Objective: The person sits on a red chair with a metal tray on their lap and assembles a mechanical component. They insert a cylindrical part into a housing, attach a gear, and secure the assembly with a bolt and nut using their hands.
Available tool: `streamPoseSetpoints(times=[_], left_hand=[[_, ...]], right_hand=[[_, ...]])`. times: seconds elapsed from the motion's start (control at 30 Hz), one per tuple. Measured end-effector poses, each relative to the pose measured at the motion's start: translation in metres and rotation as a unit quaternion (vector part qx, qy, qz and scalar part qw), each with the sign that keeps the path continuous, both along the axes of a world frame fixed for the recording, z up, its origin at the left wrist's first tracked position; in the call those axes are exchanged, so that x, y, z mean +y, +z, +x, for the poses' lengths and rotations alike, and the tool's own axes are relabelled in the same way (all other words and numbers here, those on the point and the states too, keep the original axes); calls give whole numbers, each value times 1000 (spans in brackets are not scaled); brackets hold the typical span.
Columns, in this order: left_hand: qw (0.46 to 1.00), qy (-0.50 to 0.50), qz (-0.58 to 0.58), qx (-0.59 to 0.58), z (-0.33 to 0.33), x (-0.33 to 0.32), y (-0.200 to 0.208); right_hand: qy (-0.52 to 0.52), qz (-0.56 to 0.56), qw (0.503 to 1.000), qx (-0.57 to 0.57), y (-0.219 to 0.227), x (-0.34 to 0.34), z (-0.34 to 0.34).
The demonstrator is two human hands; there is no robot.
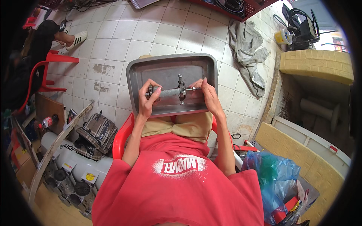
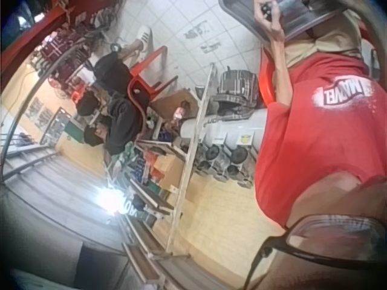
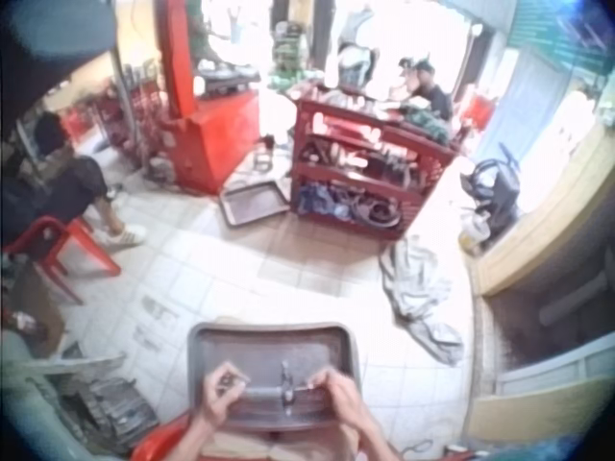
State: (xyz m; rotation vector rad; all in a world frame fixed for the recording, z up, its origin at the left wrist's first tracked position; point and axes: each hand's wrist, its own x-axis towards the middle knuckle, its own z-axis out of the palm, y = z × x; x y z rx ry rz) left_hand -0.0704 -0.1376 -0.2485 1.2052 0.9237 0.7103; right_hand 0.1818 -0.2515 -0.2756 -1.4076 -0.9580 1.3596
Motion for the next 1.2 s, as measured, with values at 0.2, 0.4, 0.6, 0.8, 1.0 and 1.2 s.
streamPoseSetpoints(times=[0.2, 0.4, 0.6, 0.8, 1.0, 1.2], left_hand=[[1000, 6, -11, 3, -8, 2, -9], [1000, -5, -18, -7, -6, 2, -5], [1000, -9, 17, 16, -13, 2, -13], [1000, 5, -7, -8, -11, 1, -9], [999, 38, -8, -2, -15, 1, -18], [997, 30, -46, -55, -15, 0, -21]], right_hand=[[-142, 52, 988, 3, 37, 10, -26], [-102, 70, 992, -34, 14, 9, -18], [-170, 73, 982, -25, 35, 14, -31], [-60, 33, 997, -38, 11, 5, -10], [-53, 65, 989, -123, 22, 8, -17], [-99, 72, 991, -52, 14, 6, -19]])
